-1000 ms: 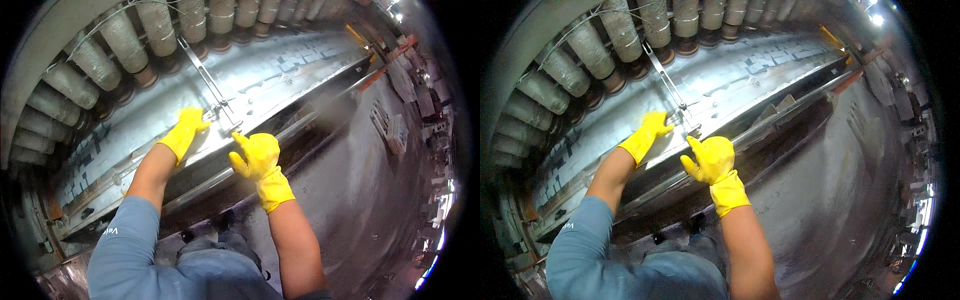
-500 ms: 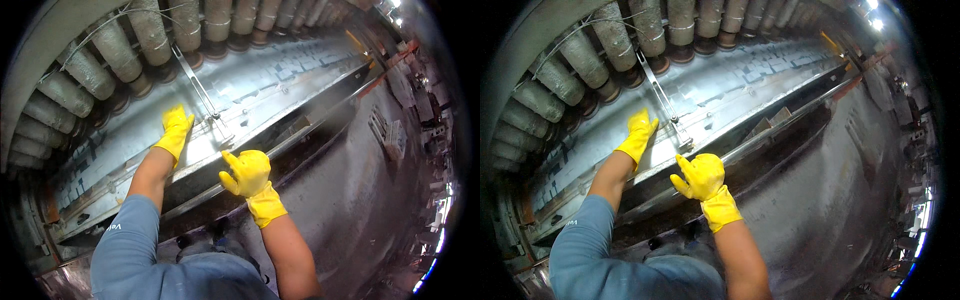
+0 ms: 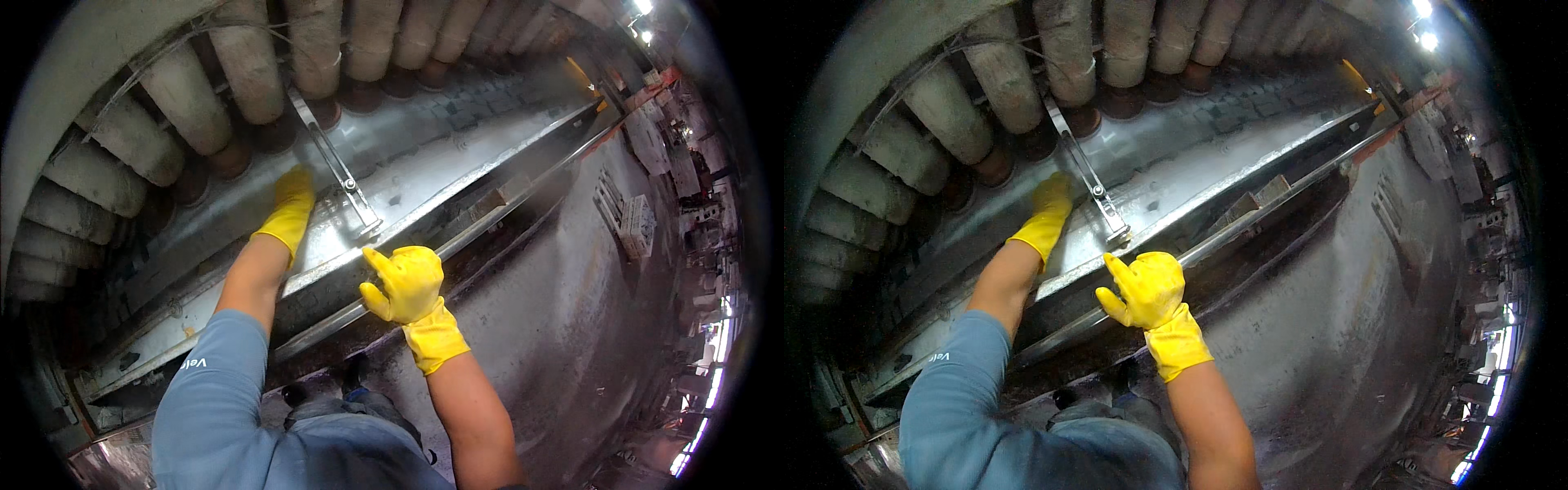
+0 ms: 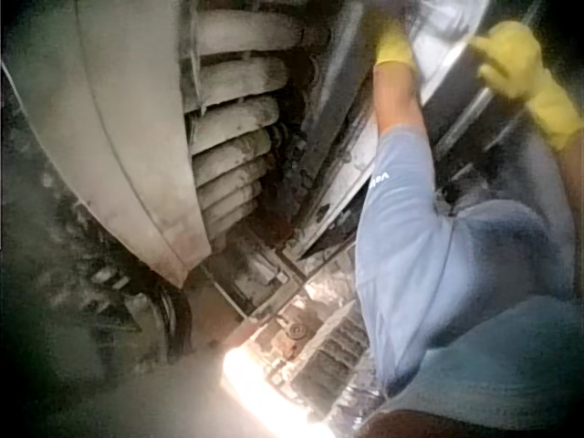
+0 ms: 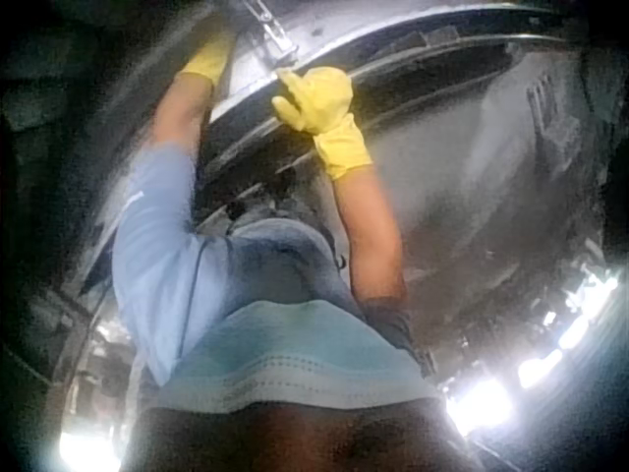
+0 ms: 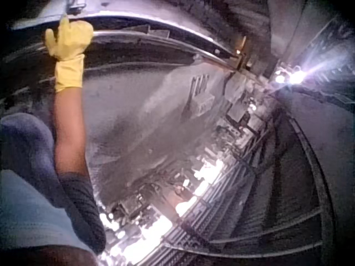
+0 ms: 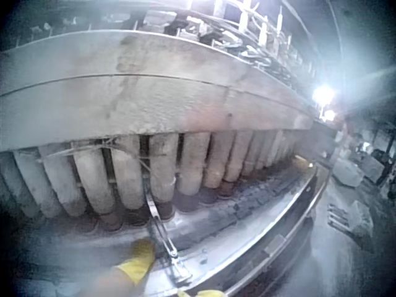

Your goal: The person operates a large rotating drum conveyor, repeatedly lifting and lowering a metal gate to release small grey blocks into a collection area. They then pick up a white plastic crate filled with the blocks, shake it to settle the contents, and place it on a stack of other crates.

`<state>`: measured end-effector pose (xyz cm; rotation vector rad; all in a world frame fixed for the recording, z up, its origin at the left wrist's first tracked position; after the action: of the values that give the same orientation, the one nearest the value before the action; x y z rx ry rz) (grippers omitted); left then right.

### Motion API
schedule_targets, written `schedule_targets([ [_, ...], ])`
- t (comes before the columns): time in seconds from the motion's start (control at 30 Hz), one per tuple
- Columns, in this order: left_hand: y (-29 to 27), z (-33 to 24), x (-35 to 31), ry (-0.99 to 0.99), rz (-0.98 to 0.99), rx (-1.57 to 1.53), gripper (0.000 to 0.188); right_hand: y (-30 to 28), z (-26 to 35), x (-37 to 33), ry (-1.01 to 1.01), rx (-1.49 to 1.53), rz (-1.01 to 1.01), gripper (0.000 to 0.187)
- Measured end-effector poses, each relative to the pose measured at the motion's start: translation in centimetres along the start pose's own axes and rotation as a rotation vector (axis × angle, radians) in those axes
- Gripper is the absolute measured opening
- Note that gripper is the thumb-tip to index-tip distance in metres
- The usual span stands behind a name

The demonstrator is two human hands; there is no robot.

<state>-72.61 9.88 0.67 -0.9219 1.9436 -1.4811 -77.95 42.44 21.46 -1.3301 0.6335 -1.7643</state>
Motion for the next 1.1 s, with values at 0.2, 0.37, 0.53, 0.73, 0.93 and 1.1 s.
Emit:
schedule_targets([
  [0.2,-1.3,0.8,-2.1,0.278,-0.025,-0.036,0.026,-0.8,0.3,0.7,-0.052,-0.02,0.002,0.044],
  [0.37,-2.7,0.0,-5.7,0.274,-0.023,0.084,0.031,-0.4,0.1,-0.2,-0.018,-0.033,-0.001,0.048],
  [0.53,-2.8,-1.6,-6.3,0.174,-0.062,0.097,0.042,-1.0,0.5,0.5,-0.05,-0.044,-0.03,0.046],
  [0.73,-5.2,-2.9,-6.8,0.195,0.389,-0.056,0.055,-1.0,0.5,0.3,-0.053,-0.079,-0.027,0.046],
  [0.93,-9.2,1.1,-12.9,0.584,-0.01,-0.079,0.061,-0.5,0.8,0.5,-0.062,-0.036,-0.082,0.041],
  [1.1,-20.4,0.6,-21.7,0.403,0.625,-0.25,0.07,-0.6,0.6,0.3,-0.038,-0.042,-0.094,0.039],
])
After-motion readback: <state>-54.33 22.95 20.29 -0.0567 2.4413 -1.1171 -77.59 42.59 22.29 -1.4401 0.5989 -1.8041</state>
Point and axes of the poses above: each hand's wrist, its own x-axis towards the middle knuckle, its own y-axis out of the palm, z = x × y, the point moved 3 cm from there along x, towards the middle knuckle, and after that the axes turned 9 degrees about z, right-handed, at the moved point
